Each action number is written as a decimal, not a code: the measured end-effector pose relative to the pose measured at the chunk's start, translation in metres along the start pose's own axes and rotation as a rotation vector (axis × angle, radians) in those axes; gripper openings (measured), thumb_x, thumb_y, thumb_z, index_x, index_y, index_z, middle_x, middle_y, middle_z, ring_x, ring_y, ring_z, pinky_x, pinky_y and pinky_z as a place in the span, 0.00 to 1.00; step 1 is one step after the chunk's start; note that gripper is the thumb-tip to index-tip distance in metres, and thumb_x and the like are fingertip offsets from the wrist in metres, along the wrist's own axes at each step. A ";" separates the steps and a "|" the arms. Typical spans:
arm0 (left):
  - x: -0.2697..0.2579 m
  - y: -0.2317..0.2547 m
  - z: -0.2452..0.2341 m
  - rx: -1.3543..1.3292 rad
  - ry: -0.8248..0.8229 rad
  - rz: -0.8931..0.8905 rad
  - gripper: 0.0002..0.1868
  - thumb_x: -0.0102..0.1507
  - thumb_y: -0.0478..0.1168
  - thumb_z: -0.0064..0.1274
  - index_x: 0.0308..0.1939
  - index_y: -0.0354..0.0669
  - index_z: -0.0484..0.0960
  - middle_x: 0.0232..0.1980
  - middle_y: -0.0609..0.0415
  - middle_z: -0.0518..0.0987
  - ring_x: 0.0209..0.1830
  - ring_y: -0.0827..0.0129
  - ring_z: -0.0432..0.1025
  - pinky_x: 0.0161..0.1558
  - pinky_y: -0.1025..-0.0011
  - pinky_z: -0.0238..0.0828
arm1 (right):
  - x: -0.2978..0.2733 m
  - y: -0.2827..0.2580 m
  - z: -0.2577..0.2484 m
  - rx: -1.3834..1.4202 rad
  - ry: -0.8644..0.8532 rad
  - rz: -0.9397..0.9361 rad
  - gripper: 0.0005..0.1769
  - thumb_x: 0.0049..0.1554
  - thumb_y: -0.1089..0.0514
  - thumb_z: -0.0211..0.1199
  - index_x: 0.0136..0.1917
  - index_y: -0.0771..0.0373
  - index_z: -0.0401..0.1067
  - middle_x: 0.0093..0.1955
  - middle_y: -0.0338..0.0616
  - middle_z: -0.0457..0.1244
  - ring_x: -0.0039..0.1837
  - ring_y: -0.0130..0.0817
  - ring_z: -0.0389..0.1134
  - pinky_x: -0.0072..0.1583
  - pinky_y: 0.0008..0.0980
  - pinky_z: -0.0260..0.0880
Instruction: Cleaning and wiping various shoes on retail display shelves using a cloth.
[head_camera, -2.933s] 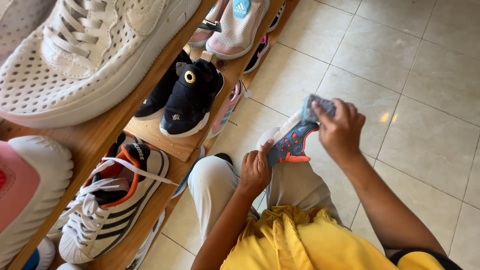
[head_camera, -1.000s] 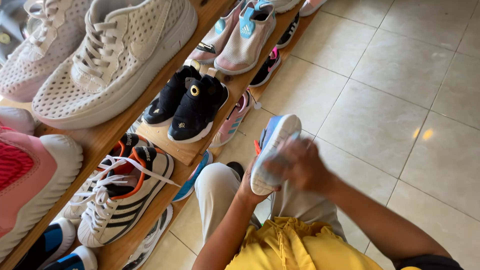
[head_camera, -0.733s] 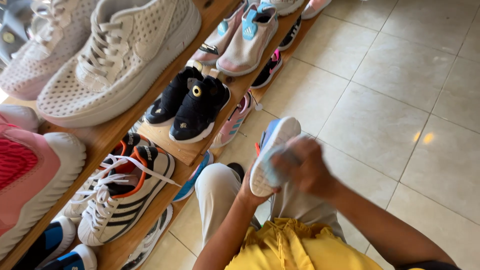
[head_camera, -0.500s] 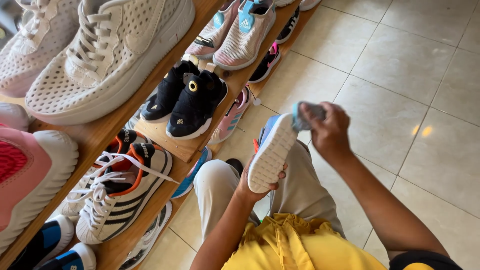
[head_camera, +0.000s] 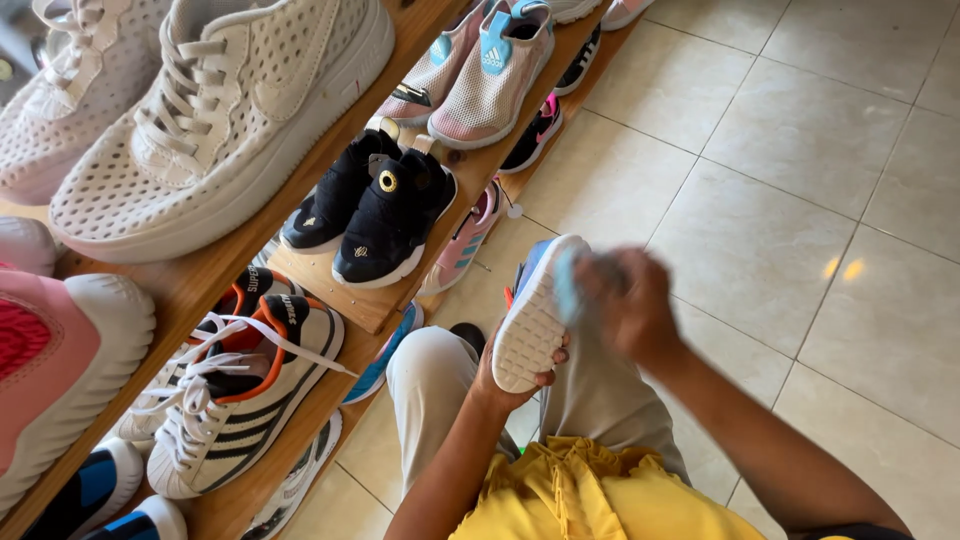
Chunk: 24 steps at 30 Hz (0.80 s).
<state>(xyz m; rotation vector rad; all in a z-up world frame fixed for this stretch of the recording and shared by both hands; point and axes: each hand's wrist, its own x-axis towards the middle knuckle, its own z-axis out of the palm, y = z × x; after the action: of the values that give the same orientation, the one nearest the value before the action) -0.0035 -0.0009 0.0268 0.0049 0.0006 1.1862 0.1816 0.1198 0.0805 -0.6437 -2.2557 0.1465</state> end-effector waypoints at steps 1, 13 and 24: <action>0.001 -0.003 0.010 0.003 -0.036 0.014 0.33 0.73 0.67 0.38 0.71 0.50 0.71 0.56 0.36 0.75 0.48 0.50 0.72 0.31 0.65 0.75 | -0.009 -0.016 0.005 0.311 -0.023 -0.079 0.26 0.64 0.54 0.68 0.72 0.37 0.66 0.57 0.46 0.64 0.59 0.41 0.63 0.60 0.44 0.62; -0.006 -0.005 -0.045 0.072 0.078 0.065 0.29 0.72 0.59 0.32 0.71 0.52 0.69 0.58 0.45 0.78 0.46 0.47 0.75 0.29 0.62 0.75 | 0.003 -0.052 -0.015 -0.011 0.021 -0.373 0.25 0.61 0.56 0.61 0.70 0.40 0.70 0.58 0.49 0.64 0.61 0.45 0.65 0.60 0.47 0.62; -0.010 0.000 -0.060 0.314 0.165 0.149 0.29 0.73 0.54 0.38 0.75 0.46 0.66 0.60 0.41 0.76 0.48 0.52 0.75 0.31 0.63 0.74 | 0.003 -0.027 -0.008 0.009 -0.041 -0.216 0.32 0.58 0.62 0.63 0.75 0.45 0.66 0.57 0.49 0.63 0.56 0.45 0.64 0.56 0.48 0.64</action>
<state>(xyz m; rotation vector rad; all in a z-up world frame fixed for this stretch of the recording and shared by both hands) -0.0071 -0.0104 -0.0333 0.1865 0.3369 1.3227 0.1743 0.0970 0.0959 -0.3913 -2.3452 0.0629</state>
